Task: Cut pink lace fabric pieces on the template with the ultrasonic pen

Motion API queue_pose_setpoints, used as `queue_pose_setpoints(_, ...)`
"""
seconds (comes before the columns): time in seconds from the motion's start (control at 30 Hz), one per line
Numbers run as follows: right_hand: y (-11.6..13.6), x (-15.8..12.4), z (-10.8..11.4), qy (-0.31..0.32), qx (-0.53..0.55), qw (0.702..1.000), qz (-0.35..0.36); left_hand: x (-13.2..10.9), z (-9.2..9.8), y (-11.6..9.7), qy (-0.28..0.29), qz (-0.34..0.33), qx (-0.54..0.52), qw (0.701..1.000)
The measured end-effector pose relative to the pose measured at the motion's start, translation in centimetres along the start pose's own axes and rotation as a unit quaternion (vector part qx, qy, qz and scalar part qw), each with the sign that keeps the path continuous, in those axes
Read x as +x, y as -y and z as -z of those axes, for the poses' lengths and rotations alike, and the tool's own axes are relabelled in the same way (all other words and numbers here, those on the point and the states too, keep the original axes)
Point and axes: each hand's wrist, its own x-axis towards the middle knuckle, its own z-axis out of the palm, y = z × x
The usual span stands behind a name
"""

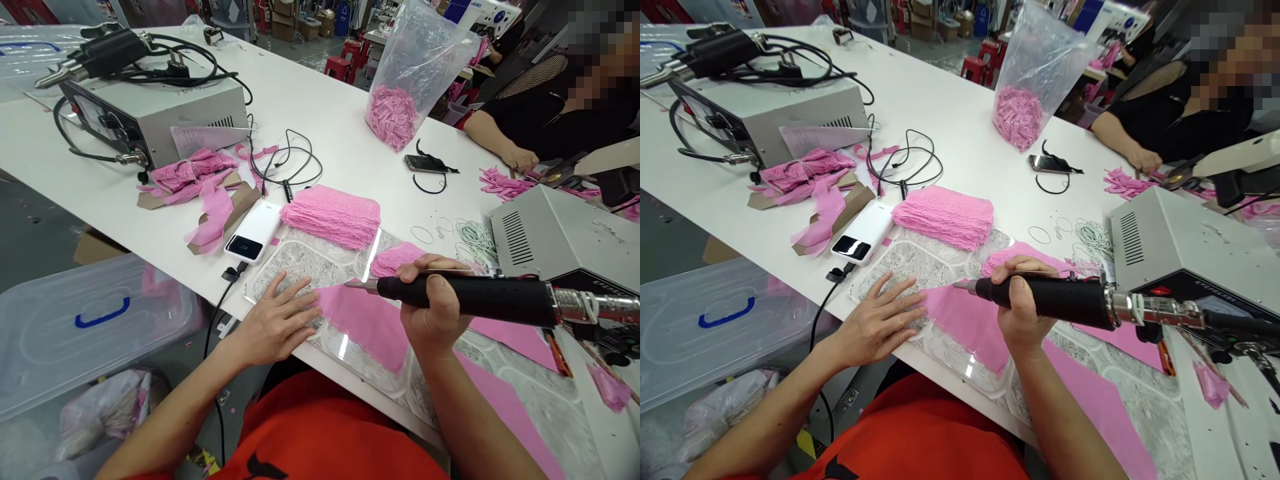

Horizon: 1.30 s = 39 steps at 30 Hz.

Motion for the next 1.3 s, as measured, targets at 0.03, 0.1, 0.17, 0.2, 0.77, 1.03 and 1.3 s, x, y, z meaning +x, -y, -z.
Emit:
queue_pose_setpoints(0.03,0.0,-0.1,-0.1,0.006,0.006,1.0,-0.002,0.0,0.0,0.0,-0.002,-0.001,0.001,1.0)
queue_pose_setpoints(0.1,0.1,-0.3,-0.2,0.02,0.015,1.0,-0.007,-0.1,0.0,0.0,-0.004,-0.002,0.004,1.0)
queue_pose_setpoints(0.17,0.0,-0.5,-0.4,0.028,0.019,0.999,-0.016,-0.1,0.0,0.0,-0.002,0.002,0.004,1.0)
queue_pose_setpoints(0.2,0.0,-0.6,-0.5,0.029,0.018,0.999,-0.02,-0.1,0.0,0.0,0.0,0.004,0.004,1.0)
queue_pose_setpoints(0.77,0.2,-1.1,-2.0,0.04,0.021,0.999,-0.027,-0.1,0.2,-0.1,-0.027,-0.004,0.014,1.0)
queue_pose_setpoints(1.03,0.1,-1.6,-2.9,0.063,0.041,0.997,-0.031,-0.1,0.3,-0.3,-0.039,-0.009,0.017,0.999)
queue_pose_setpoints(1.3,-0.2,-2.1,-3.4,0.088,0.035,0.995,-0.025,0.0,0.4,-0.3,-0.036,0.0,0.024,0.999)
